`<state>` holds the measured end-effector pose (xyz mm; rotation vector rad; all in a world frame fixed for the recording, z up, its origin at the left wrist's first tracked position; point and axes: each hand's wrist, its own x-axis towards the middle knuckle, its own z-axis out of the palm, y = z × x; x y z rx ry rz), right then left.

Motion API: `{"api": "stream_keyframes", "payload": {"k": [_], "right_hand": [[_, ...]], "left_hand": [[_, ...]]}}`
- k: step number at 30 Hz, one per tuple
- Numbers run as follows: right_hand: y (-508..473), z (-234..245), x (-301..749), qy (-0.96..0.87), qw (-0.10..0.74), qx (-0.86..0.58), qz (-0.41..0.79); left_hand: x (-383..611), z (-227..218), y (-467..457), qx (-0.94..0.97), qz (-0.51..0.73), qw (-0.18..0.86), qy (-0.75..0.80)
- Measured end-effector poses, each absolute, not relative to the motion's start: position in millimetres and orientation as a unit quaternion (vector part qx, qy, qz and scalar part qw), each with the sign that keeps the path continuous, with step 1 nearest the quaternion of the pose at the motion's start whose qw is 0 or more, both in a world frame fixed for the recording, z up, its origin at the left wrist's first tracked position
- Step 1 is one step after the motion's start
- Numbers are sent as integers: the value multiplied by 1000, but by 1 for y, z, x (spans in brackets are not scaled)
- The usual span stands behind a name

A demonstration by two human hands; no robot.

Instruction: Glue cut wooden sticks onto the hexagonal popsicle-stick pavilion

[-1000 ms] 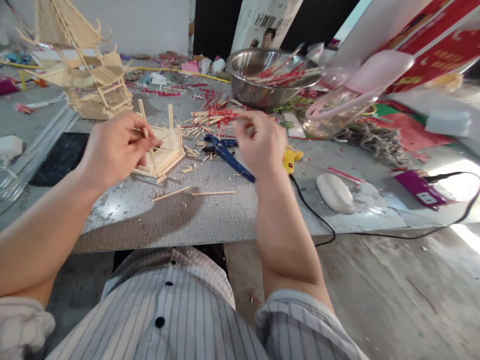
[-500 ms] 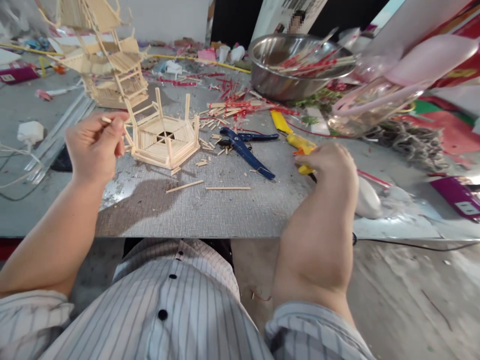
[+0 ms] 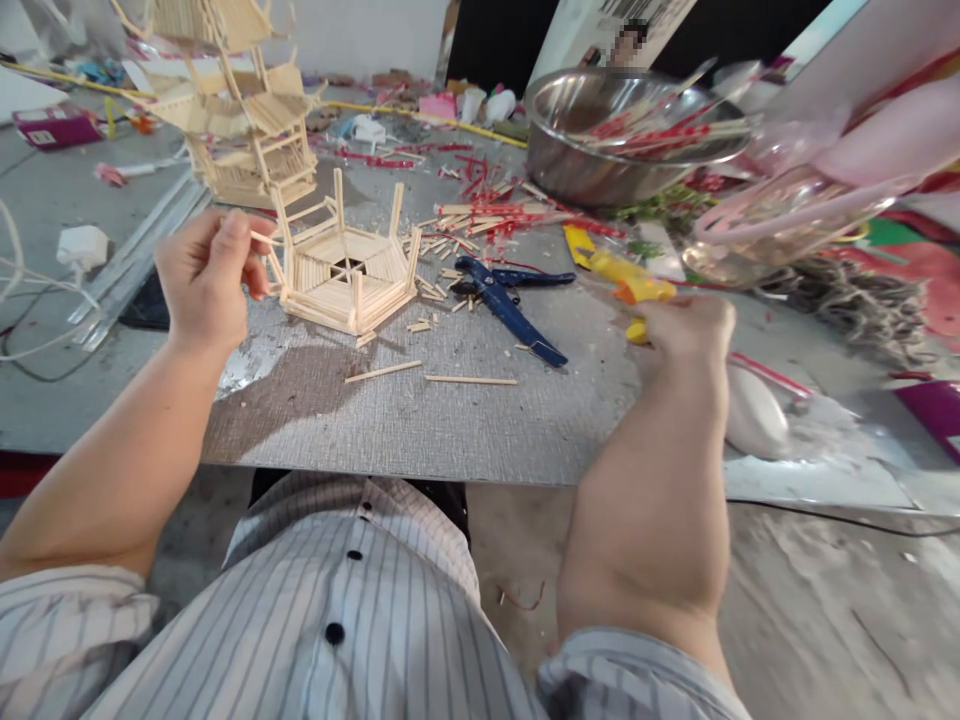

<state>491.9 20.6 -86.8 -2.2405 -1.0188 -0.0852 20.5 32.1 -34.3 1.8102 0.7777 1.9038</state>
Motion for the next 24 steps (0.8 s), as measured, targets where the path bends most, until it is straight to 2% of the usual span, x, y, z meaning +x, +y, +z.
{"api": "stream_keyframes", "payload": {"k": [2, 4, 6, 9, 12, 15, 17, 21, 24], "right_hand": [[19, -70, 466, -266, 540, -797, 46], [16, -51, 440, -231, 673, -690, 134], [12, -36, 419, -247, 663, -654, 267], [6, -27, 401, -323, 642, -582, 380], [3, -30, 390, -389, 620, -503, 460], [3, -34, 377, -419, 617, -463, 478], [1, -35, 367, -418, 633, -459, 462], [-4, -33, 350, -440, 621, -475, 442], [-9, -32, 342, -463, 610, -454, 455]], "left_hand": [[18, -35, 34, 647, 692, 146, 286], [14, -36, 36, 646, 693, 96, 305], [12, -36, 38, 642, 694, 67, 319], [10, -35, 41, 626, 710, 76, 313], [12, -34, 37, 619, 719, 111, 295], [16, -31, 26, 645, 700, 137, 275], [22, -28, 14, 696, 648, 162, 263], [40, -25, -16, 847, 434, 216, 219], [56, -32, -33, 909, 325, 195, 172]]}}
